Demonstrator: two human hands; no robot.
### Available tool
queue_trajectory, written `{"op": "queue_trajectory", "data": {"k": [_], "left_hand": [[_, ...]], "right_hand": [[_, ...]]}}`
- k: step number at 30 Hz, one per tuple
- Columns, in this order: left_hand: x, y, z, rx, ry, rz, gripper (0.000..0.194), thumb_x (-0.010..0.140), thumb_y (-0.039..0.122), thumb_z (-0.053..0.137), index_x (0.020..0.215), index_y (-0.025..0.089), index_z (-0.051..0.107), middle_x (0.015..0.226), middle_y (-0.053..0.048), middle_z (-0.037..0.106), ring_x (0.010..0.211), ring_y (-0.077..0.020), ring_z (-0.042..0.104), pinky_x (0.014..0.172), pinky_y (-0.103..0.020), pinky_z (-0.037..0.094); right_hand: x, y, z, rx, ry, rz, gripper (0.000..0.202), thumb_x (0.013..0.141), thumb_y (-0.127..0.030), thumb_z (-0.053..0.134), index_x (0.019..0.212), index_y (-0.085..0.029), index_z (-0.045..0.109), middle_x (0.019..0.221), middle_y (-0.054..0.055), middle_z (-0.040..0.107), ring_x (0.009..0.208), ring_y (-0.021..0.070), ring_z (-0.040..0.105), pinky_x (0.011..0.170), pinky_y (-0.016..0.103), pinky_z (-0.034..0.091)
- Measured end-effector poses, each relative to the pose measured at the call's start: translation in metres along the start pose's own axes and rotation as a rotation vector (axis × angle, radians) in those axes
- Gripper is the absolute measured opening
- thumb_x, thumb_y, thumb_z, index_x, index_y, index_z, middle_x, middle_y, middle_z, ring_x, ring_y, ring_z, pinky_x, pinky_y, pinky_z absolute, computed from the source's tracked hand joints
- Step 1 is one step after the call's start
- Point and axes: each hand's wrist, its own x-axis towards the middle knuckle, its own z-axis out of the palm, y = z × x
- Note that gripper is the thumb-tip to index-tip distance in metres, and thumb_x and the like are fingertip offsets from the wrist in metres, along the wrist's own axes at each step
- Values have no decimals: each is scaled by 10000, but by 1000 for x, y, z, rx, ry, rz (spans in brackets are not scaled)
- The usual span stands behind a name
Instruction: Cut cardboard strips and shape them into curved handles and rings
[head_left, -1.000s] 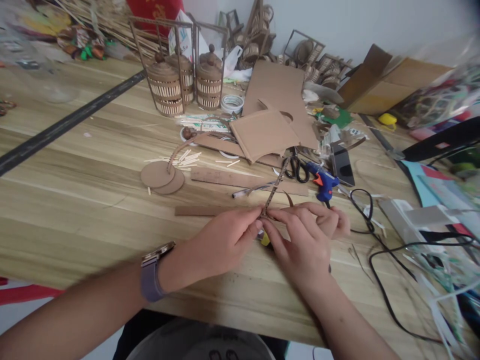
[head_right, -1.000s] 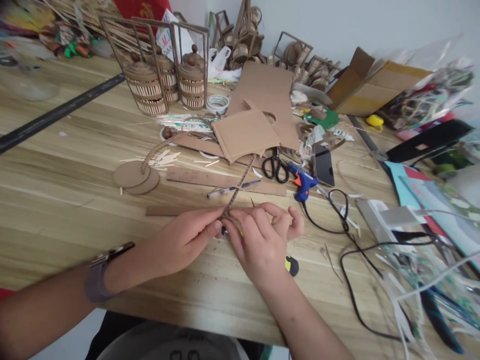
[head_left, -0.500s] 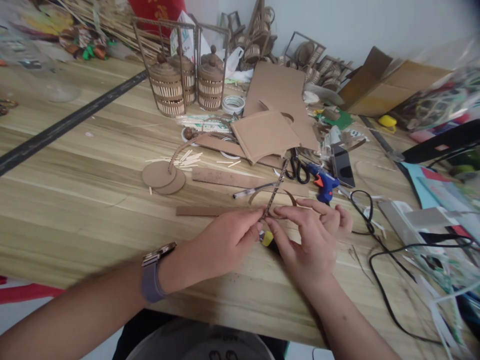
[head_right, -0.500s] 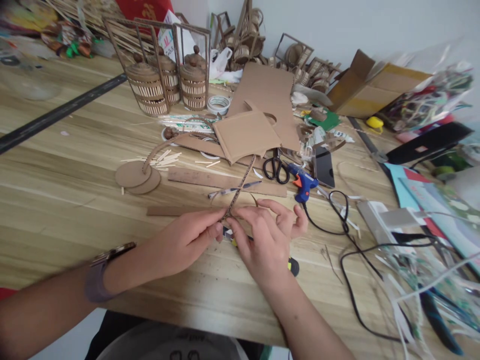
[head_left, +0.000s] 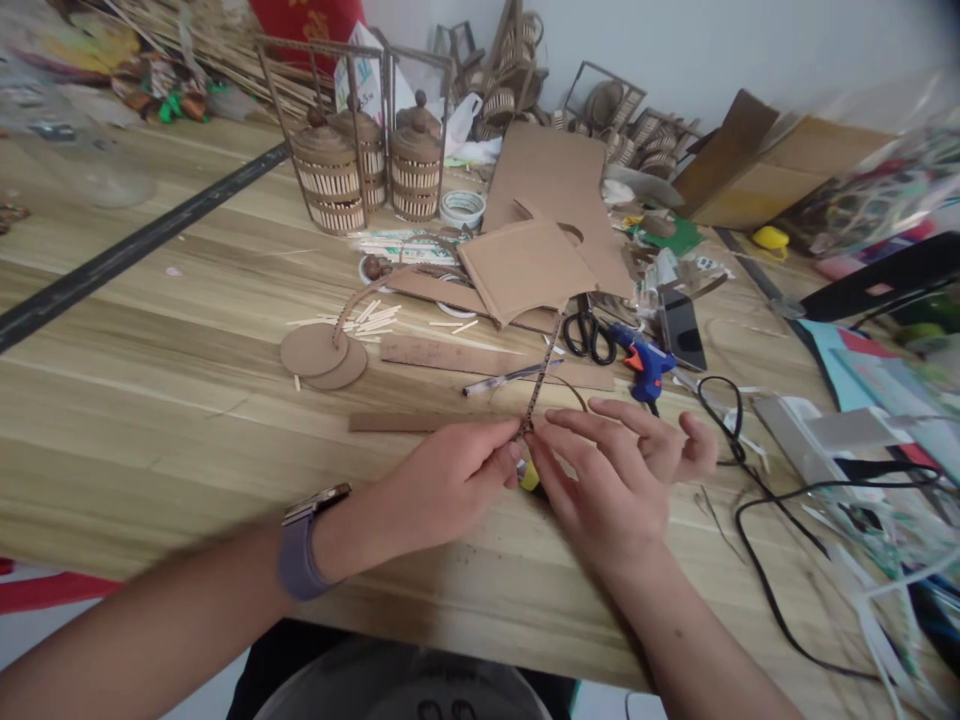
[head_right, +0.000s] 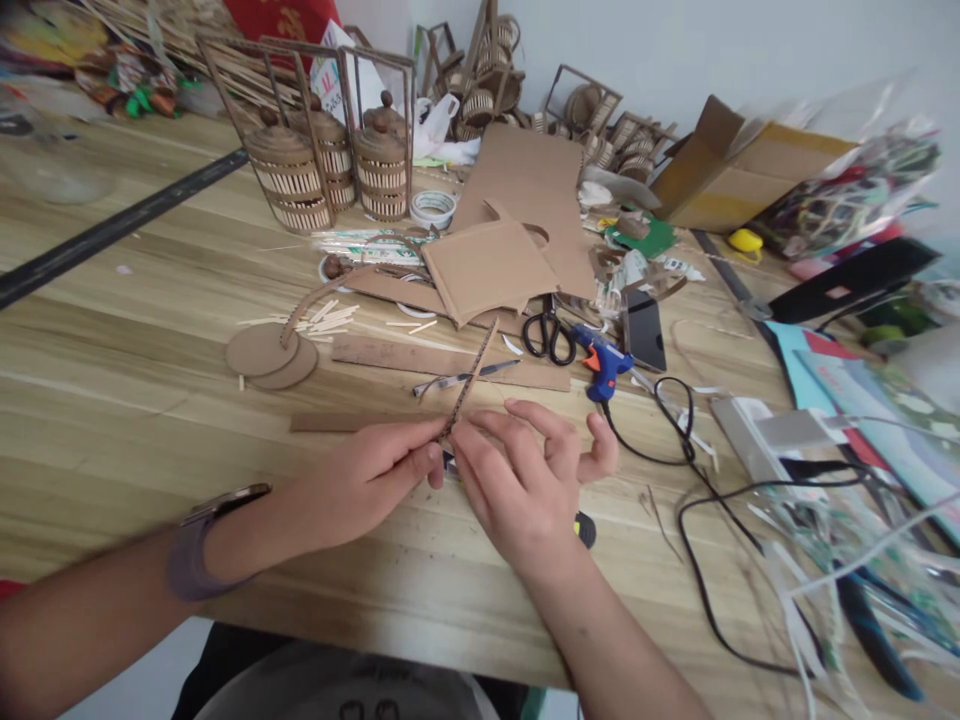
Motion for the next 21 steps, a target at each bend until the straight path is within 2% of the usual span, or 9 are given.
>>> {"op": "queue_trajectory", "data": {"k": [7, 10, 13, 18, 21], "left_hand": [[-1, 2, 0, -2, -8, -31, 244, 992, 208, 376, 790, 185, 512, 760, 12, 592, 729, -139, 560, 699, -255, 410], [-1, 0, 1, -19, -19, -28, 270, 1008, 257, 375, 793, 182, 519, 759, 14, 587, 722, -131, 558, 693, -246, 410], [-1, -2, 0, -71, -43, -78, 317, 1024, 314, 357, 785, 180, 516, 674, 31, 543, 636, -116, 538, 636, -234, 406], [0, 1, -1, -112, -67, -157, 264, 1007, 246, 380, 773, 184, 488, 605, 50, 513, 552, -107, 511, 568, -220, 391], [0, 4, -1, -58, -72, -181, 315, 1008, 231, 367, 711, 189, 462, 574, 48, 511, 537, -112, 508, 576, -230, 385]], "right_hand": [[0, 0, 0, -3, -2, -3, 95, 866, -215, 679, 822, -280, 625, 880, -56, 743, 1016, 201, 605, 1063, 468, 210], [0, -1, -1, 39, -20, -21, 111, 862, -179, 674, 827, -267, 614, 851, -57, 754, 1003, 212, 639, 1055, 477, 224], [0, -3, 0, 96, -48, -32, 109, 873, -166, 655, 843, -257, 604, 829, -54, 760, 1000, 222, 664, 1062, 494, 226], [1, -7, 0, 148, -70, -23, 133, 874, -158, 650, 813, -243, 568, 839, -45, 764, 959, 200, 676, 1072, 470, 231], [2, -8, 0, 161, -81, -18, 139, 877, -162, 646, 815, -245, 553, 820, -47, 759, 929, 194, 683, 1046, 455, 261]]}}
